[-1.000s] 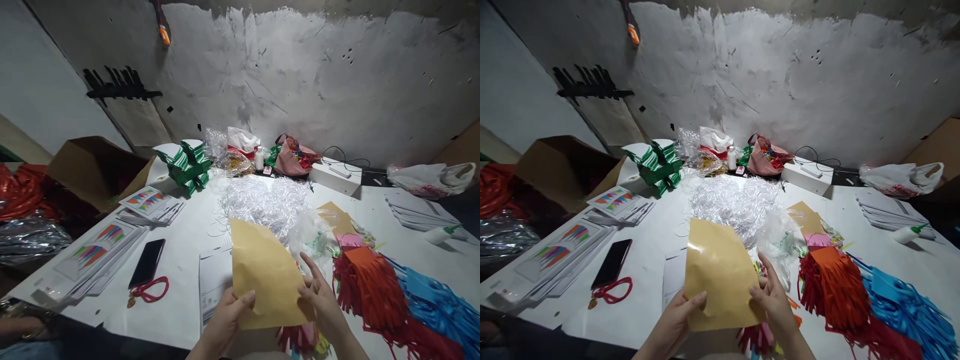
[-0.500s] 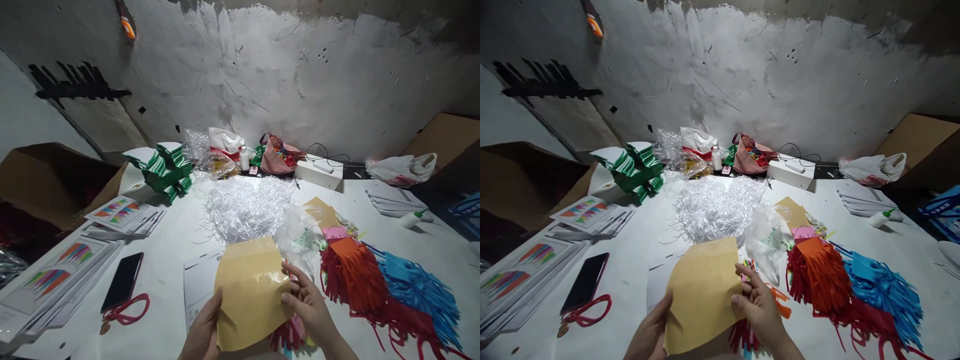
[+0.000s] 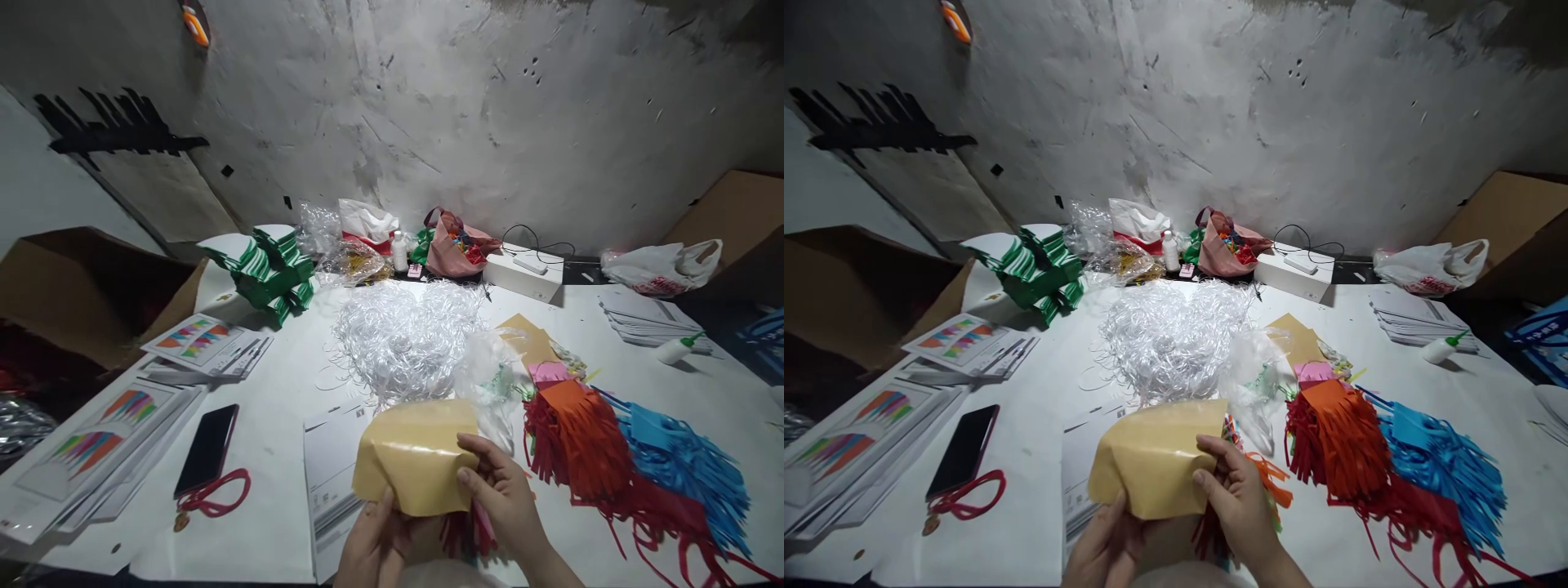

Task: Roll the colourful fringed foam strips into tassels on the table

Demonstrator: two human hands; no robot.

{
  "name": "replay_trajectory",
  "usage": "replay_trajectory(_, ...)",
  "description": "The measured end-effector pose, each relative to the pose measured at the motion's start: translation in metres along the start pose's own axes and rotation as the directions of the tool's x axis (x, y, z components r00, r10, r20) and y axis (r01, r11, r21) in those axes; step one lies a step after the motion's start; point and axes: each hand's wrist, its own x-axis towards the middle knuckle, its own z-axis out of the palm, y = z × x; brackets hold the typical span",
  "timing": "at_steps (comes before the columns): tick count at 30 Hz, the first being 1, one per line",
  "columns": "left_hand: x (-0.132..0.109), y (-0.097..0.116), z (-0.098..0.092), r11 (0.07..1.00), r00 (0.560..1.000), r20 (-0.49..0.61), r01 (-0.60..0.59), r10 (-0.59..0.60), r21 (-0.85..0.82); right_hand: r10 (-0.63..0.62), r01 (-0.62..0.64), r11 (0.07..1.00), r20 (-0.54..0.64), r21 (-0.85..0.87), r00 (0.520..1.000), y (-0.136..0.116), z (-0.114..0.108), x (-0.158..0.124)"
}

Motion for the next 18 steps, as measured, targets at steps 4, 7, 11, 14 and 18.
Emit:
replay_trajectory(4, 0.000, 0.003, -0.008, 0.998, 1.000, 0.010, 0.030, -0.030, -0.055, -0.008, 0.008, 0.999, 0.014, -0.031, 1.000, 0.004, -0.004, -0.003)
replay_trajectory(7, -0.003, -0.002, -0.014, 0.999, 1.000, -0.002, -0.011, 0.011, -0.045, -0.011, 0.014, 0.998, 0.046, -0.060, 0.999, 0.005, -0.003, -0.005)
replay_trajectory(11, -0.002, -0.007, -0.010, 1.000, 0.993, -0.117, -0.029, 0.030, 0.009, 0.028, -0.027, 1.000, 0.117, -0.016, 0.993, 0.007, 0.002, -0.008)
replay_trajectory(14, -0.001, -0.007, -0.007, 0.999, 0.984, -0.175, -0.016, 0.021, 0.033, 0.037, -0.052, 0.985, 0.089, 0.165, 0.995, 0.007, 0.003, -0.007)
replay_trajectory(18, -0.003, -0.009, -0.013, 1.000, 0.988, -0.155, 0.002, 0.001, 0.020, 0.048, -0.051, 0.973, 0.017, 0.223, 0.999, 0.006, 0.002, -0.003)
